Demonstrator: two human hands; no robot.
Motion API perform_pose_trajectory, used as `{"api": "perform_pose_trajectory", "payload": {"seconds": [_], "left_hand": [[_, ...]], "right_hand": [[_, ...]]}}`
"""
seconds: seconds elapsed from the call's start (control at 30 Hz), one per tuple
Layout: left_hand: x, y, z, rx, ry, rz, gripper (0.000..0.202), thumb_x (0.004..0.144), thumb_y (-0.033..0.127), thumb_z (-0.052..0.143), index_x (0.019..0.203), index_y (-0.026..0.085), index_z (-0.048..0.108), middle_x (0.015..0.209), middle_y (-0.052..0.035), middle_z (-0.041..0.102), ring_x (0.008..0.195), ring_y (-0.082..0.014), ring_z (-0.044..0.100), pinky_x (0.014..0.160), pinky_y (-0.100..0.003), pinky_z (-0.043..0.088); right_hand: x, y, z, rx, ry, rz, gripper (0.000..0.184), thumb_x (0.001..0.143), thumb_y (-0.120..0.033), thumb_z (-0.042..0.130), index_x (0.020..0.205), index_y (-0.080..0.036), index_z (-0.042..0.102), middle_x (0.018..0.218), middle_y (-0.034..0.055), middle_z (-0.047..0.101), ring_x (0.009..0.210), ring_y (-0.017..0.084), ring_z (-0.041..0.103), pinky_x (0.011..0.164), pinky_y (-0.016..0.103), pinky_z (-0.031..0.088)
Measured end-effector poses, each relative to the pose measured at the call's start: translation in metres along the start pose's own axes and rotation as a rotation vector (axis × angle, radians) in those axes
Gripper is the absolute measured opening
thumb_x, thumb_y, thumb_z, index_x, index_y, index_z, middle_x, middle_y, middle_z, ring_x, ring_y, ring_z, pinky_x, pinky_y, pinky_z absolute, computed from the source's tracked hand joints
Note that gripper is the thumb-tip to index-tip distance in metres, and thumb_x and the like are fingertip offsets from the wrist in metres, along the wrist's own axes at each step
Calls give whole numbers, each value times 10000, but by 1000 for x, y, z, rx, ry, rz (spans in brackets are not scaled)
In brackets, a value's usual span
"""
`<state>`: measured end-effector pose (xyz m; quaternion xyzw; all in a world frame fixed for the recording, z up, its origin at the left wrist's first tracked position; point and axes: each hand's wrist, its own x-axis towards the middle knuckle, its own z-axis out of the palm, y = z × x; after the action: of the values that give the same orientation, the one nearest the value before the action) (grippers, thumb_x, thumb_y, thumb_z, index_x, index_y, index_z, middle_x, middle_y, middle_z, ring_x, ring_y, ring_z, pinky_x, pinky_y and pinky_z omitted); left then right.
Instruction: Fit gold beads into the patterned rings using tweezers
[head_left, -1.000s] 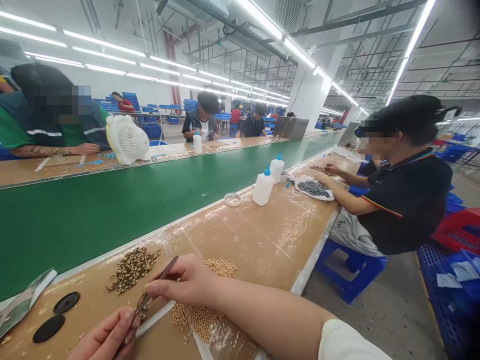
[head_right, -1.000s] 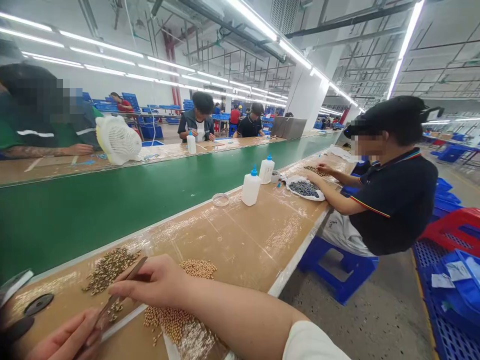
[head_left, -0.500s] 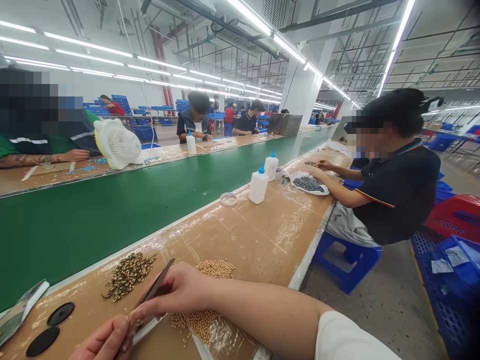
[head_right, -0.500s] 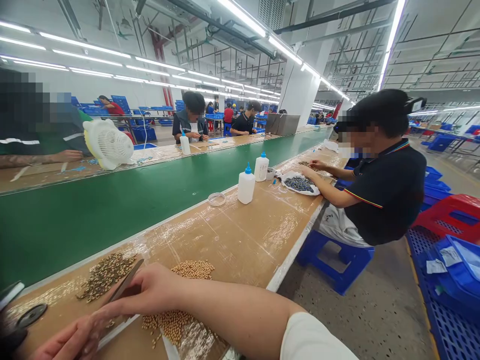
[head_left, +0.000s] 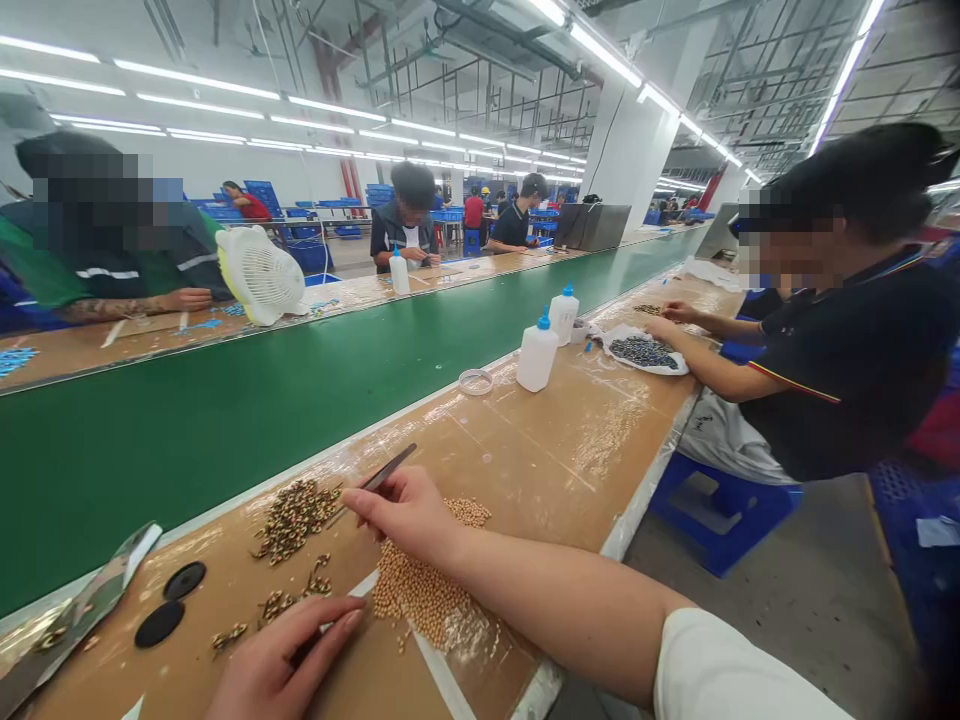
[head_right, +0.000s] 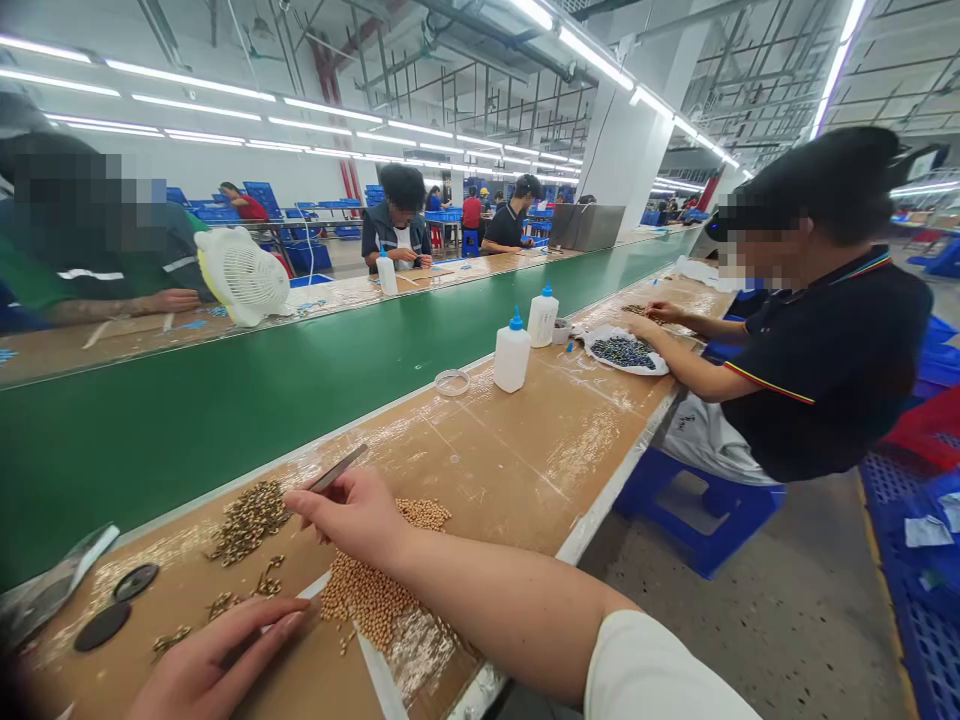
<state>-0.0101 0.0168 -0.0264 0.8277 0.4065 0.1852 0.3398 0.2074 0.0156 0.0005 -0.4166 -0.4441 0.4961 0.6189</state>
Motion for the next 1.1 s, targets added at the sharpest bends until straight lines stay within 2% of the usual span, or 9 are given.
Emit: {"api": "perform_pose_trajectory", "payload": {"seconds": [0.2, 0.33, 0.47, 0.6, 0.77, 0.83, 0.9, 1.0, 1.1], "left_hand": [[-1, 7, -2, 44, 27, 51, 360, 920, 582, 592, 1028, 330, 825, 1066, 1, 806, 953, -226, 762, 843, -254, 608], [-1, 9, 0, 26, 10, 51, 353, 899, 583, 626, 981, 307, 830, 1009, -17, 810, 896, -223, 759, 807, -259, 606], [0, 14, 0, -18, 11, -1, 333, 839, 585, 693, 865, 278, 822, 910, -33, 802, 765, -221, 719, 709, -270, 576], [-3, 23, -1, -67, 9, -89, 328, 803, 576, 731, 772, 254, 786, 771, -33, 754, 631, -203, 630, 620, -275, 486], [-5, 27, -3, -128, 6, -111, 380, 846, 594, 672, 755, 231, 741, 734, -31, 706, 678, -210, 607, 629, -268, 441], [-6, 27, -5, -194, 33, -155, 413, 860, 614, 651, 775, 218, 729, 714, -28, 678, 678, -199, 586, 611, -254, 421], [-6, 26, -7, -292, 69, -221, 452, 872, 640, 635, 805, 199, 710, 623, -6, 602, 601, -159, 513, 568, -232, 375], [-7, 27, -8, -533, 132, -302, 487, 905, 657, 595, 880, 176, 668, 520, 46, 462, 506, -102, 360, 517, -202, 293], [-7, 28, -8, -794, 144, -316, 481, 919, 642, 593, 903, 163, 626, 518, 58, 438, 479, -80, 297, 478, -195, 223]], "right_hand": [[-4, 2, 4, -25, -47, 8, 474, 767, -601, 798, 847, -143, 706, 630, -28, 578, 510, 77, 480, 497, 212, 382], [-4, 4, 5, -47, -51, 10, 457, 783, -588, 783, 866, -142, 725, 627, -29, 579, 525, 78, 478, 518, 214, 388], [-5, 7, 5, -57, -36, 15, 460, 762, -580, 806, 859, -135, 737, 629, -24, 586, 546, 81, 478, 534, 214, 390], [-6, 7, 6, -36, -54, 25, 459, 762, -572, 812, 877, -135, 734, 621, -33, 574, 529, 78, 469, 515, 213, 380], [-7, 7, 5, -28, -55, -5, 428, 806, -558, 786, 812, -139, 697, 614, -40, 555, 510, 68, 463, 487, 200, 380], [-6, 8, 3, 1, -52, -14, 425, 818, -556, 781, 808, -142, 685, 627, -37, 571, 496, 65, 478, 479, 198, 404], [-5, 9, 3, 40, -68, -5, 431, 829, -565, 769, 818, -145, 676, 650, -29, 604, 473, 63, 502, 471, 201, 436], [-8, 8, 5, 92, -113, 21, 451, 820, -592, 765, 855, -155, 659, 696, -7, 671, 470, 78, 571, 485, 217, 501], [-14, 3, 8, 78, -141, 18, 432, 811, -567, 783, 905, -162, 667, 729, 11, 715, 553, 109, 663, 569, 246, 575]]}}
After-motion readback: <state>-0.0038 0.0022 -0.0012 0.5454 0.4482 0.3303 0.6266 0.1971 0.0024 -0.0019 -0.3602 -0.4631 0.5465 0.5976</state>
